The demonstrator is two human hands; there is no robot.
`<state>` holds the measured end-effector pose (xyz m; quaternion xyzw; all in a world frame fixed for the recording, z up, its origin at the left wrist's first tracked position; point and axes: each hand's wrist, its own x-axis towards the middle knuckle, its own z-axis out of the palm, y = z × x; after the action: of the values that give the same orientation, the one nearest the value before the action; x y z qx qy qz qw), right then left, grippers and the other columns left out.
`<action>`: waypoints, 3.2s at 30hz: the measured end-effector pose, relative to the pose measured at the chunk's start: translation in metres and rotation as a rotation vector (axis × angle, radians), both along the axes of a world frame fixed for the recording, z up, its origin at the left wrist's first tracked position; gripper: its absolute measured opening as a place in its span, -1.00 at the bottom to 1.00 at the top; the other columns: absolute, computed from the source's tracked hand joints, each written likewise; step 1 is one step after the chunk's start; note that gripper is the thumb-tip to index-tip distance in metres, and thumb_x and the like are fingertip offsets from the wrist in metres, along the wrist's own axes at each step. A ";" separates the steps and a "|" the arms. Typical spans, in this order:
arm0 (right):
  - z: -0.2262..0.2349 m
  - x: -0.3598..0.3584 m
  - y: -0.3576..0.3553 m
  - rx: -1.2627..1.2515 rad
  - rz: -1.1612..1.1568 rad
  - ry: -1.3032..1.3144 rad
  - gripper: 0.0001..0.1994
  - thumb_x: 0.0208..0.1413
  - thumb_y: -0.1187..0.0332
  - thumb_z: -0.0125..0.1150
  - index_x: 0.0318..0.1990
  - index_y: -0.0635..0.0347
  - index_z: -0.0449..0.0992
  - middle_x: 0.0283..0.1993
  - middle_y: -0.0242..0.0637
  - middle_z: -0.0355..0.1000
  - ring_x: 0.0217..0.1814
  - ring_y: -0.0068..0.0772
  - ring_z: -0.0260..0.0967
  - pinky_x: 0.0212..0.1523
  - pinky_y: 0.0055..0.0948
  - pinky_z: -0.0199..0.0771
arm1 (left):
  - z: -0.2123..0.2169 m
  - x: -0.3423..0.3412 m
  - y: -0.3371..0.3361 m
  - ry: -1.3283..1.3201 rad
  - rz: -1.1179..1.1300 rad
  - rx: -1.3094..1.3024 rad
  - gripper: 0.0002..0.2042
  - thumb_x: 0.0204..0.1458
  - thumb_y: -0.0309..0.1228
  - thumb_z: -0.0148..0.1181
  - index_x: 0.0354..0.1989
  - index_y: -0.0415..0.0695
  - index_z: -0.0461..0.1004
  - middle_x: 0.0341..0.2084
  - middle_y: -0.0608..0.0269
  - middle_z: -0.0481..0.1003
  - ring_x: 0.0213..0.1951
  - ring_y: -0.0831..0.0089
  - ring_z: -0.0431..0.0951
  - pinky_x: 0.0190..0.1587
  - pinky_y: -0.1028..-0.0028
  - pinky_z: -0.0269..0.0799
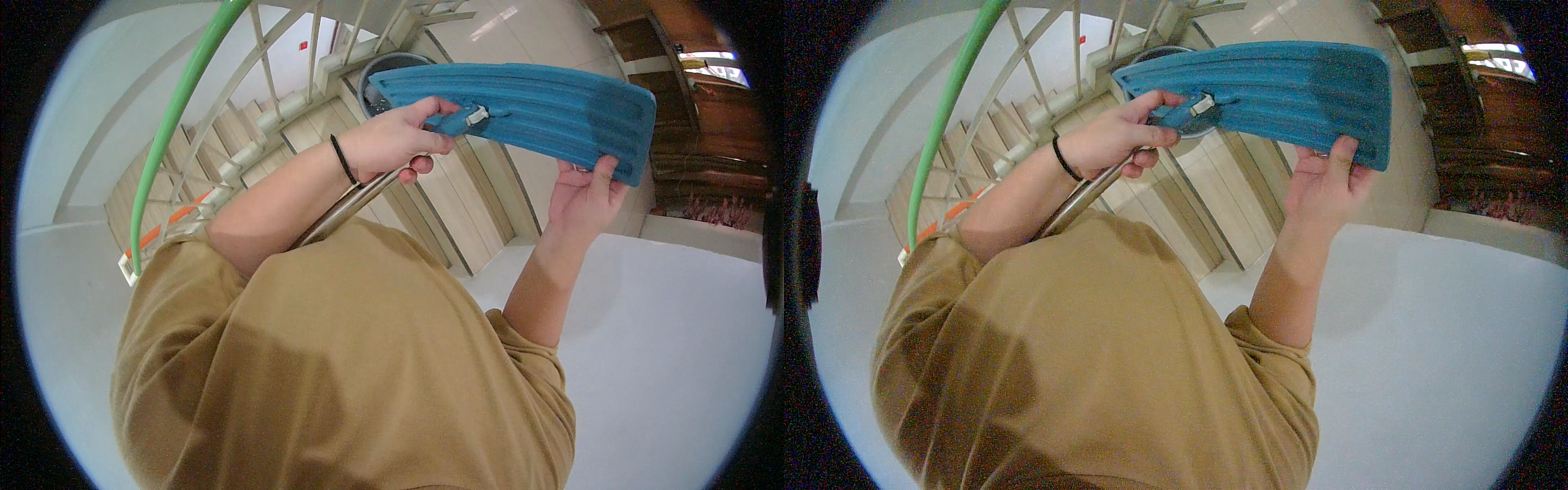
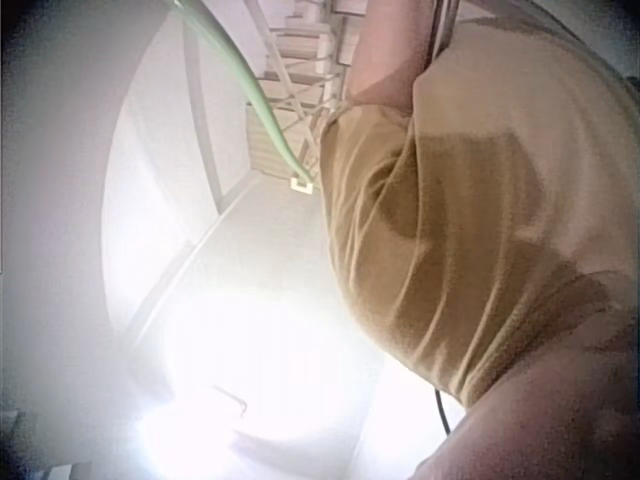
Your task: The person assembles a mop by attaching a blue mop head to a metal handle. They align the head with the handle, insert the handle into the head, and secure it by tightening a fastener. The person repeatedly adjusts and checks the connection to ensure it is secure.
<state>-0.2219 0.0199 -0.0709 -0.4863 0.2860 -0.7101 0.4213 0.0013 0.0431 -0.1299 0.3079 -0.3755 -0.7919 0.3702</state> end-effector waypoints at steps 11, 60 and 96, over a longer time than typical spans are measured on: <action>-0.004 0.007 0.016 -0.086 -0.049 0.078 -0.75 0.13 0.53 -0.04 -0.02 0.22 0.28 0.07 -0.09 0.27 0.08 -0.05 0.27 0.02 0.11 0.32 | 0.000 -0.001 -0.001 -0.069 0.028 -0.045 -0.56 0.06 -0.45 0.05 0.11 0.00 0.08 -0.54 0.45 0.22 -0.66 0.72 0.17 -0.71 0.69 0.11; -0.077 0.015 0.075 -0.439 -0.065 0.764 -0.87 0.07 0.46 0.06 -0.31 0.23 0.22 -0.03 0.09 0.32 0.09 0.13 0.27 0.07 0.04 0.27 | -0.018 -0.015 -0.019 0.052 0.060 0.178 -0.59 0.01 -0.40 -0.03 0.09 0.00 0.20 -0.46 0.31 0.38 -0.66 0.61 0.32 -0.73 0.61 0.24; -0.082 0.072 0.039 -0.142 0.118 0.893 -0.19 -0.19 0.02 0.22 0.18 0.32 0.11 0.08 -0.12 0.08 0.11 -0.25 0.00 0.03 -0.32 0.14 | -0.001 0.009 -0.015 -0.355 0.358 -0.421 -0.26 -0.18 0.06 0.17 0.10 -0.23 0.22 -0.31 0.20 0.43 -0.45 0.56 0.41 -0.55 0.60 0.28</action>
<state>-0.1500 0.0591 -0.1526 -0.7878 0.3622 -0.4236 0.2621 0.0103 0.0277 -0.1314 0.4190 -0.5296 -0.5532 0.4879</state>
